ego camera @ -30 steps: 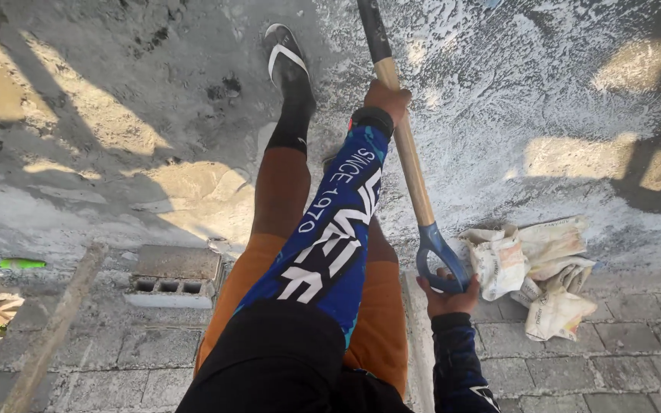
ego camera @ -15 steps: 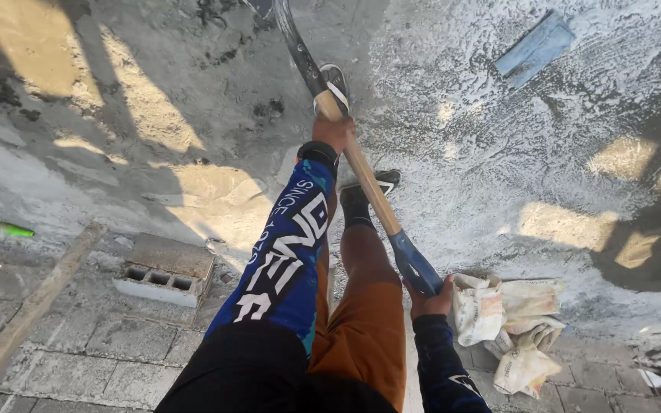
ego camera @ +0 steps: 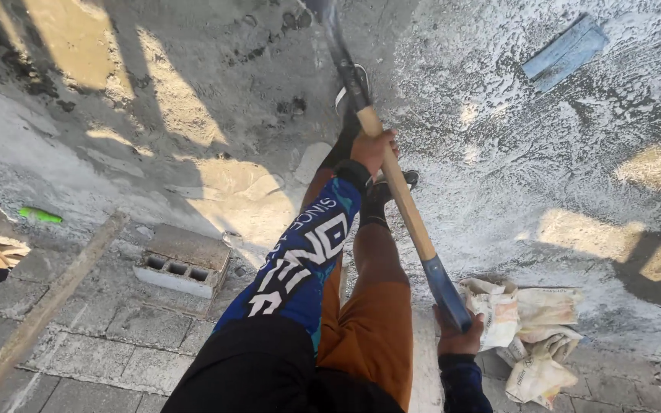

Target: Mixing and moving wet concrete using a shovel on a construction site

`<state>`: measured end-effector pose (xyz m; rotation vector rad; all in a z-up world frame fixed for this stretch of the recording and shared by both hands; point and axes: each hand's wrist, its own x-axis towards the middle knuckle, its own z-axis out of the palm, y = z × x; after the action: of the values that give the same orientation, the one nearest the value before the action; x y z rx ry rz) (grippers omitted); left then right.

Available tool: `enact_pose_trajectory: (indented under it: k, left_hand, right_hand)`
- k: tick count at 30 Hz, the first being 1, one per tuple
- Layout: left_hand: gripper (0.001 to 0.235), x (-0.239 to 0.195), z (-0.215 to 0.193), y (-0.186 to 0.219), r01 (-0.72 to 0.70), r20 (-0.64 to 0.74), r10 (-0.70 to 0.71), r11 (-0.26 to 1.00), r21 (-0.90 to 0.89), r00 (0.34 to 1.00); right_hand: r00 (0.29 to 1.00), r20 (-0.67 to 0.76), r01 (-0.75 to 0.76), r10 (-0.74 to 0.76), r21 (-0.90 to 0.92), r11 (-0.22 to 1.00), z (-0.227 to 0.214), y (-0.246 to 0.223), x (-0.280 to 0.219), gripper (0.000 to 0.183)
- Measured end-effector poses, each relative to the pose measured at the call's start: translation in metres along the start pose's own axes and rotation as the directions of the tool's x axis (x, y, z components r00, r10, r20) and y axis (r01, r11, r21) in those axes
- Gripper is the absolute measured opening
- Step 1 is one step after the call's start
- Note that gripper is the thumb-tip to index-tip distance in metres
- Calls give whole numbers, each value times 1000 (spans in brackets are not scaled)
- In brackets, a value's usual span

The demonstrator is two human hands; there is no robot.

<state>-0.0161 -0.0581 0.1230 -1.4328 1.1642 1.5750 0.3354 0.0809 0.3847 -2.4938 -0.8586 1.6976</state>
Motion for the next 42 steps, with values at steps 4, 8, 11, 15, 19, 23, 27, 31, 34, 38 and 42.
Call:
enact_pose_trajectory:
  k: [4,8,11,15,19,23,27,31,34,38,42]
  left_hand:
    - [29,1,59,4,21,20,-33,902,431,999]
    - [50,0,106,36,129,-38,-171,564,815,985]
    - [58,35,117,48,123,-53,-152,497,859,987]
    - [59,70,103,88,142,-115,-83,538,831,990]
    - [67,129,51,126,89,-114,5,587,804,994]
    - [74,135,12,126,55,-179,159,580,813,971]
    - [49,97,-2,127,-95,-68,173,783,615,983]
    - [40,63,-31,120,-157,27,157,937,311,987]
    - [32,39,-39,129,-143,-30,141,987,-71,990]
    - [35,-8,-56,121,-132,-92,115,970,-205,989]
    - [14,-70,-17,121,-6,-49,-15,922,-387,999]
  right_hand:
    - [978,-71,-195,198,36,980,6,-5,-6,76]
    - [968,-110,-219,226,72,973,37,-3,-5,67]
    - [954,-136,-254,266,99,962,75,-11,12,64]
    - [944,-136,-295,301,62,954,129,-27,33,63]
    - [954,-121,-282,275,-50,958,194,-43,33,67]
    - [959,-125,-265,253,-93,960,200,-41,23,65]
    - [988,-149,-42,42,3,999,173,-49,9,79]
    - [954,-56,283,-294,-153,947,126,-40,23,41]
    - [715,424,697,-556,-379,609,125,-48,26,52]
    - [597,544,798,-589,-325,508,117,-69,1,53]
    - [677,467,736,-569,-408,540,86,-105,-10,40]
